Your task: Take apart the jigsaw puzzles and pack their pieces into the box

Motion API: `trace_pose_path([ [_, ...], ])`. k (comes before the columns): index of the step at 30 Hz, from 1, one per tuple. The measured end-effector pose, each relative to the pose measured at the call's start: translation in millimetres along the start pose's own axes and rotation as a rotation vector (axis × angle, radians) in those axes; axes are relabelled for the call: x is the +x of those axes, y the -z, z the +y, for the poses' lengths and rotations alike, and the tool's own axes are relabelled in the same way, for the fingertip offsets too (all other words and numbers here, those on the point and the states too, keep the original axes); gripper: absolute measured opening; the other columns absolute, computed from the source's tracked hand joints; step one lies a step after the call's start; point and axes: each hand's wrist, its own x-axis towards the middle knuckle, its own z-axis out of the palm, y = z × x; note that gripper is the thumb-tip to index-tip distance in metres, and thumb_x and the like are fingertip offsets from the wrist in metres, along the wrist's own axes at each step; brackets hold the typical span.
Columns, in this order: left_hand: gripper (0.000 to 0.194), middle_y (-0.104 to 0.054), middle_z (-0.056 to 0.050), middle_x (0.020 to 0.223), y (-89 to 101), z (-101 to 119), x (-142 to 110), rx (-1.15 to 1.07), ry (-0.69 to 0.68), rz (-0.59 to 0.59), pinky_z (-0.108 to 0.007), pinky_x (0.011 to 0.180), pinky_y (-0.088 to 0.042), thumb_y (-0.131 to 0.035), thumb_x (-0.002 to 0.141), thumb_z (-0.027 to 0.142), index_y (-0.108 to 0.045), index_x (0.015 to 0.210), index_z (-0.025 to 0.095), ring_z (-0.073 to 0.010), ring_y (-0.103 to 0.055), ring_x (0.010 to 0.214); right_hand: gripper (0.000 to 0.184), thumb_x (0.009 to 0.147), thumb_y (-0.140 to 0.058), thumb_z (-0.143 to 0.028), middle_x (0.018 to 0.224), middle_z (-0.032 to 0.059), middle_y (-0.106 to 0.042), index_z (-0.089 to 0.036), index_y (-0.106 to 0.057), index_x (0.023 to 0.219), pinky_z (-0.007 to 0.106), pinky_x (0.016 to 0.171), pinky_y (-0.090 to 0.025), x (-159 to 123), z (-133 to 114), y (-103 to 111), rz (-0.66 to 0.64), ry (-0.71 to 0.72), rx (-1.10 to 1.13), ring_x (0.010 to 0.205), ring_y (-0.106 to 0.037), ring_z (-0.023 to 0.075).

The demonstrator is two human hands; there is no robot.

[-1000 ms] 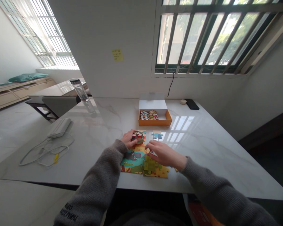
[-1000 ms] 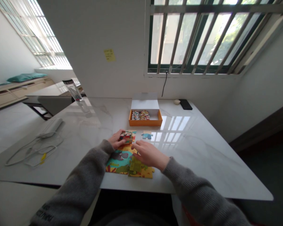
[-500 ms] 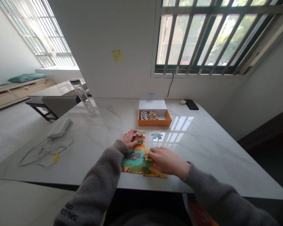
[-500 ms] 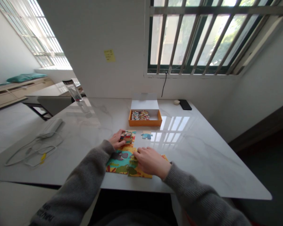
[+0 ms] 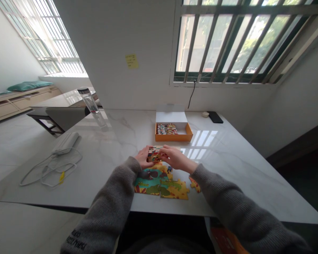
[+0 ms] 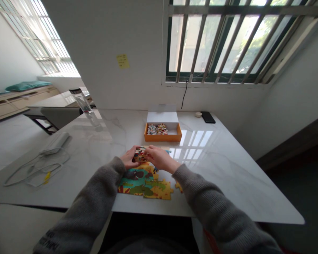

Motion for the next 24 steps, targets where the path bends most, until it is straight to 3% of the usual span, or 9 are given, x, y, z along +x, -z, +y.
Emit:
trace_pose_path([
  [4,0.066,-0.062,-0.013,0.115,0.2,-2,3,-0.035,-0.021,-0.006,-0.049,0.097,-0.047,-0.068,0.07,0.047,-0.044,0.123,0.017,-0.0331,-0.062,0.108,0.014,0.097,-0.052,-0.021,0.099,0.0055,-0.06,-0.02,-0.064,0.104,0.027,0.078,-0.044,15,-8,-11,-0.027,0.066,0.005,0.088,-0.057,0.0165],
  [7,0.061,-0.063,-0.012,0.114,0.7,-4,5,-0.07,-0.053,-0.01,-0.047,0.096,-0.048,-0.065,0.074,0.049,-0.044,0.122,0.017,-0.0319,-0.062,0.108,0.024,0.095,-0.052,-0.017,0.104,0.0066,-0.06,-0.02,-0.059,0.118,0.03,0.083,-0.046,16,-8,-13,0.02,0.099,0.055,0.093,-0.057,0.0173],
  [9,0.058,-0.063,-0.011,0.114,0.2,-5,6,-0.081,-0.051,-0.014,-0.045,0.095,-0.049,-0.064,0.075,0.047,-0.044,0.122,0.018,-0.0304,-0.063,0.106,0.033,0.094,-0.052,-0.016,0.104,0.0063,-0.06,-0.021,-0.054,0.126,0.031,0.084,-0.047,11,-5,-9,0.086,0.08,0.079,0.092,-0.057,0.017],
  [12,0.055,-0.063,-0.01,0.113,-2.0,-6,7,-0.057,-0.012,-0.008,-0.044,0.094,-0.049,-0.062,0.075,0.039,-0.043,0.122,0.018,-0.0282,-0.063,0.103,0.03,0.095,-0.05,-0.019,0.097,0.0059,-0.061,-0.018,-0.053,0.125,0.031,0.08,-0.047,-6,5,-3,0.153,-0.022,0.037,0.085,-0.058,0.0168],
  [19,0.05,-0.063,-0.008,0.107,-7.4,-1,7,0.056,0.024,0.043,-0.041,0.092,-0.048,-0.061,0.073,0.031,-0.046,0.12,0.019,-0.0265,-0.062,0.097,0.019,0.091,-0.059,-0.03,0.1,0.011,-0.064,-0.017,-0.064,0.103,0.032,0.079,-0.045,-49,2,-1,-0.136,-0.253,-0.239,0.094,-0.062,0.0241],
  [24,0.048,-0.062,-0.013,0.109,-15.3,13,1,0.215,0.018,0.153,-0.046,0.099,-0.043,-0.06,0.074,0.029,-0.048,0.119,0.017,-0.032,-0.059,0.106,0.022,0.094,-0.054,-0.035,0.105,0.0119,-0.067,-0.018,-0.061,0.107,0.031,0.072,-0.042,-61,-17,-7,-0.154,-0.362,-0.205,0.092,-0.065,0.0248],
])
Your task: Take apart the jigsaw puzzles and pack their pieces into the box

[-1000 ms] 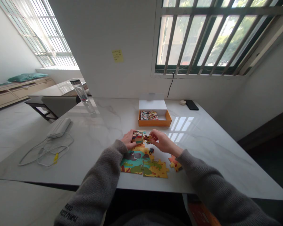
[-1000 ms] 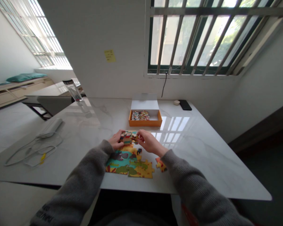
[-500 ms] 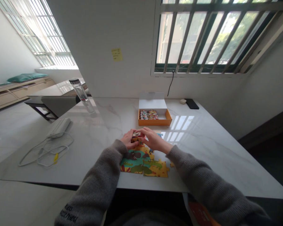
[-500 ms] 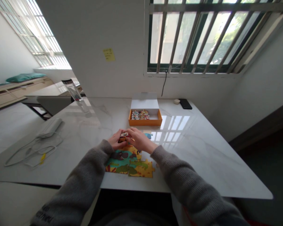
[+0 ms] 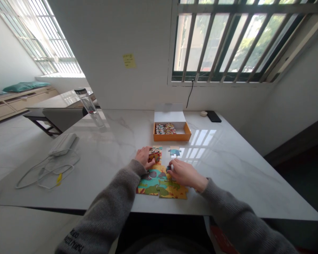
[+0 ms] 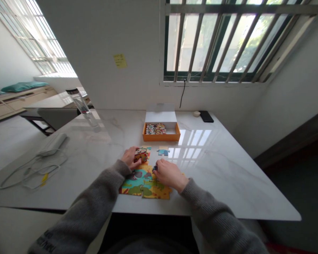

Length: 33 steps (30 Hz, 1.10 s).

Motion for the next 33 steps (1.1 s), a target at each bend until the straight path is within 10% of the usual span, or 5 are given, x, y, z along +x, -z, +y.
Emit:
trace_pose_path([
  [15,0.044,-0.061,-0.012,0.109,-6.0,11,-8,0.051,-0.049,0.039,-0.042,0.096,-0.046,-0.057,0.078,0.026,-0.047,0.12,0.017,-0.0294,-0.059,0.103,0.024,0.089,-0.05,-0.019,0.067,-0.005,-0.054,-0.019,-0.053,0.113,0.023,0.058,-0.037,19,6,-20,0.037,-0.041,0.57,0.061,-0.05,0.0124],
  [24,0.044,-0.062,-0.011,0.109,3.3,14,-9,-0.028,-0.012,0.007,-0.043,0.096,-0.047,-0.056,0.078,0.028,-0.047,0.12,0.018,-0.0293,-0.06,0.102,0.034,0.093,-0.044,-0.031,0.082,-0.0001,-0.056,-0.019,-0.051,0.124,0.025,0.06,-0.044,28,25,-18,0.216,-0.02,0.86,0.067,-0.052,0.0133],
  [33,0.059,-0.06,-0.012,0.115,10.6,0,-7,-0.174,-0.052,-0.095,-0.046,0.098,-0.046,-0.055,0.067,0.023,-0.042,0.124,0.016,-0.0303,-0.059,0.104,0.022,0.095,-0.049,-0.021,0.094,0.0051,-0.062,-0.021,-0.063,0.111,0.033,0.079,-0.049,27,25,-8,0.303,0.217,0.539,0.085,-0.058,0.018],
])
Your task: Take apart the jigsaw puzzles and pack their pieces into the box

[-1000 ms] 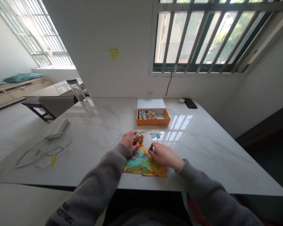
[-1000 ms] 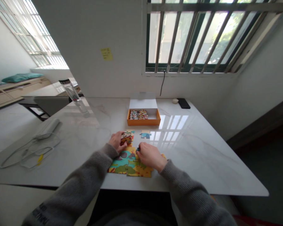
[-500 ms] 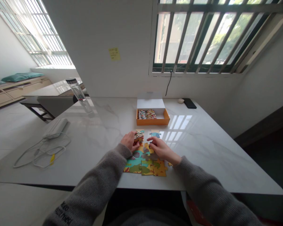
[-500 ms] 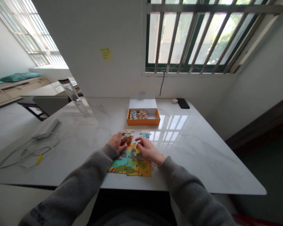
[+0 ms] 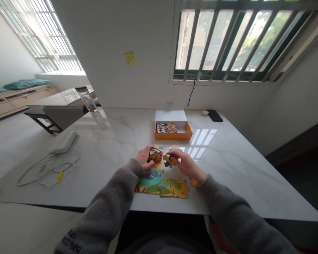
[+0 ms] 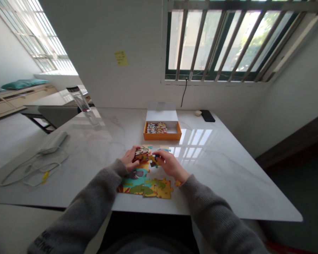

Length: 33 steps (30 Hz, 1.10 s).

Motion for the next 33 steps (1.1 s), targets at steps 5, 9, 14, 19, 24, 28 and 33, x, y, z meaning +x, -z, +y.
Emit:
trace_pose_path([
  [5,0.062,-0.058,-0.012,0.122,0.2,-2,-3,-0.034,-0.031,0.001,-0.047,0.102,-0.043,-0.063,0.074,0.04,-0.04,0.127,0.018,-0.0313,-0.058,0.11,0.03,0.099,-0.046,-0.018,0.098,0.008,-0.063,-0.024,-0.061,0.123,0.037,0.088,-0.045,18,-23,0,-0.134,0.281,-0.372,0.095,-0.052,0.0226],
  [9,0.058,-0.059,-0.013,0.119,-0.5,-1,-1,-0.022,-0.041,-0.008,-0.047,0.1,-0.044,-0.063,0.077,0.047,-0.042,0.123,0.018,-0.0316,-0.058,0.11,0.04,0.096,-0.049,-0.011,0.099,0.0079,-0.063,-0.024,-0.052,0.133,0.038,0.087,-0.044,33,-37,-10,-0.2,0.384,-0.511,0.093,-0.051,0.0231],
  [14,0.042,-0.061,-0.01,0.11,-2.9,-4,1,0.009,-0.042,-0.013,-0.045,0.096,-0.045,-0.057,0.083,0.043,-0.046,0.116,0.019,-0.029,-0.059,0.105,0.032,0.096,-0.052,-0.017,0.105,0.0076,-0.061,-0.023,-0.054,0.127,0.033,0.085,-0.047,33,-24,-13,-0.09,0.362,-0.344,0.095,-0.055,0.0207],
  [19,0.041,-0.061,-0.01,0.11,-5.6,-8,0,0.022,-0.036,-0.009,-0.044,0.096,-0.045,-0.059,0.081,0.036,-0.046,0.116,0.019,-0.028,-0.059,0.105,0.011,0.093,-0.06,-0.026,0.084,0.0025,-0.061,-0.02,-0.061,0.102,0.027,0.069,-0.042,25,2,-7,-0.021,0.138,-0.365,0.075,-0.056,0.0161],
  [24,0.047,-0.06,-0.01,0.111,-8.6,-9,0,0.028,-0.003,-0.003,-0.043,0.097,-0.044,-0.062,0.079,0.036,-0.044,0.118,0.019,-0.0281,-0.058,0.106,0.003,0.092,-0.06,-0.022,0.071,-0.0017,-0.061,-0.021,-0.06,0.089,0.024,0.061,-0.033,25,7,-20,-0.089,0.038,-0.381,0.064,-0.052,0.0133],
  [28,0.048,-0.06,-0.01,0.113,-9.1,-10,0,0.019,0.01,-0.006,-0.044,0.098,-0.044,-0.062,0.079,0.036,-0.044,0.12,0.019,-0.0286,-0.058,0.107,0.009,0.093,-0.058,-0.027,0.074,-0.0018,-0.063,-0.022,-0.059,0.102,0.024,0.063,-0.037,31,12,-14,-0.066,0.021,-0.28,0.066,-0.056,0.0143],
  [33,0.048,-0.061,-0.01,0.112,-9.8,-10,0,0.011,0.024,0.012,-0.045,0.099,-0.043,-0.061,0.078,0.033,-0.044,0.121,0.019,-0.0291,-0.059,0.108,0.023,0.093,-0.056,-0.029,0.1,0.0096,-0.063,-0.017,-0.06,0.111,0.034,0.087,-0.044,35,48,24,0.071,-0.017,-0.443,0.098,-0.056,0.0235],
])
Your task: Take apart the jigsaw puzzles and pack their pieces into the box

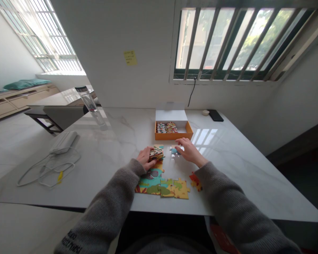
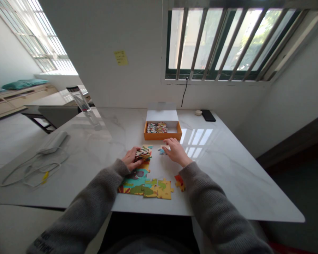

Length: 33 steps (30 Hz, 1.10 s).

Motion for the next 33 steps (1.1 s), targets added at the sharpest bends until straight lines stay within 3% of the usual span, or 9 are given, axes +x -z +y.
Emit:
trace_pose_path([
  [4,0.048,-0.062,-0.01,0.11,-1.5,-1,1,-0.012,0.002,0.009,-0.045,0.099,-0.044,-0.061,0.078,0.033,-0.044,0.121,0.019,-0.0291,-0.06,0.106,0.037,0.083,-0.067,-0.042,0.11,0.0128,-0.058,-0.018,-0.062,0.112,0.042,0.092,-0.042,0,25,0,-0.128,-0.141,-0.198,0.108,-0.051,0.0309],
  [8,0.05,-0.063,-0.011,0.111,-3.0,-4,2,-0.03,0.017,0.021,-0.046,0.097,-0.046,-0.061,0.079,0.034,-0.044,0.123,0.019,-0.0295,-0.06,0.105,0.038,0.074,-0.074,-0.046,0.105,0.0098,-0.057,-0.02,-0.06,0.098,0.042,0.089,-0.042,0,24,-7,-0.164,-0.195,-0.166,0.104,-0.051,0.03],
  [11,0.051,-0.063,-0.011,0.112,-3.6,-7,3,-0.062,0.015,0.031,-0.046,0.097,-0.047,-0.062,0.08,0.034,-0.044,0.125,0.019,-0.0291,-0.061,0.105,0.043,0.07,-0.077,-0.043,0.088,0.0036,-0.056,-0.02,-0.054,0.099,0.034,0.073,-0.045,0,21,-5,-0.167,-0.254,0.084,0.083,-0.054,0.0217],
  [14,0.055,-0.062,-0.011,0.114,-2.9,-8,4,-0.083,-0.008,0.026,-0.046,0.099,-0.046,-0.063,0.078,0.034,-0.044,0.127,0.018,-0.0289,-0.061,0.106,0.037,0.08,-0.065,-0.043,0.076,-0.0025,-0.052,-0.019,-0.051,0.106,0.026,0.056,-0.038,-2,16,3,-0.22,-0.258,0.552,0.061,-0.048,0.0124],
  [18,0.069,-0.059,-0.013,0.12,1.8,-4,2,-0.089,-0.051,0.023,-0.048,0.103,-0.043,-0.069,0.072,0.039,-0.042,0.132,0.016,-0.0312,-0.057,0.113,0.032,0.084,-0.063,-0.039,0.076,-0.0026,-0.055,-0.018,-0.056,0.107,0.022,0.05,-0.036,-4,-10,12,-0.247,-0.189,0.882,0.055,-0.048,0.0083],
  [23,0.078,-0.057,-0.014,0.124,8.7,4,0,-0.07,-0.037,-0.03,-0.049,0.105,-0.041,-0.073,0.068,0.045,-0.04,0.134,0.017,-0.0329,-0.055,0.115,0.013,0.087,-0.058,-0.026,0.079,-0.0038,-0.053,-0.021,-0.055,0.098,0.022,0.053,-0.045,-7,-54,-8,-0.24,-0.099,0.805,0.058,-0.059,0.0095],
  [27,0.064,-0.058,-0.015,0.122,9.6,5,3,-0.063,-0.011,-0.048,-0.049,0.103,-0.042,-0.066,0.076,0.04,-0.043,0.13,0.015,-0.0326,-0.056,0.115,0.01,0.088,-0.053,-0.019,0.081,-0.0043,-0.05,-0.022,-0.053,0.098,0.023,0.057,-0.049,-9,-64,-25,-0.201,-0.048,0.698,0.061,-0.059,0.0092],
  [30,0.054,-0.06,-0.014,0.119,9.4,6,3,-0.057,-0.006,-0.035,-0.049,0.102,-0.043,-0.064,0.078,0.035,-0.046,0.126,0.016,-0.0317,-0.057,0.113,0.025,0.084,-0.06,-0.018,0.087,-0.002,-0.053,-0.023,-0.052,0.107,0.026,0.064,-0.051,-8,-56,-25,-0.124,-0.01,0.533,0.068,-0.056,0.0113],
  [33,0.052,-0.061,-0.012,0.118,10.1,15,3,-0.092,-0.014,-0.021,-0.048,0.101,-0.043,-0.065,0.079,0.033,-0.047,0.125,0.017,-0.031,-0.057,0.111,0.053,0.08,-0.067,-0.019,0.108,0.0062,-0.056,-0.022,-0.045,0.128,0.033,0.075,-0.054,-8,-46,-14,-0.069,0.071,0.442,0.085,-0.058,0.0166],
])
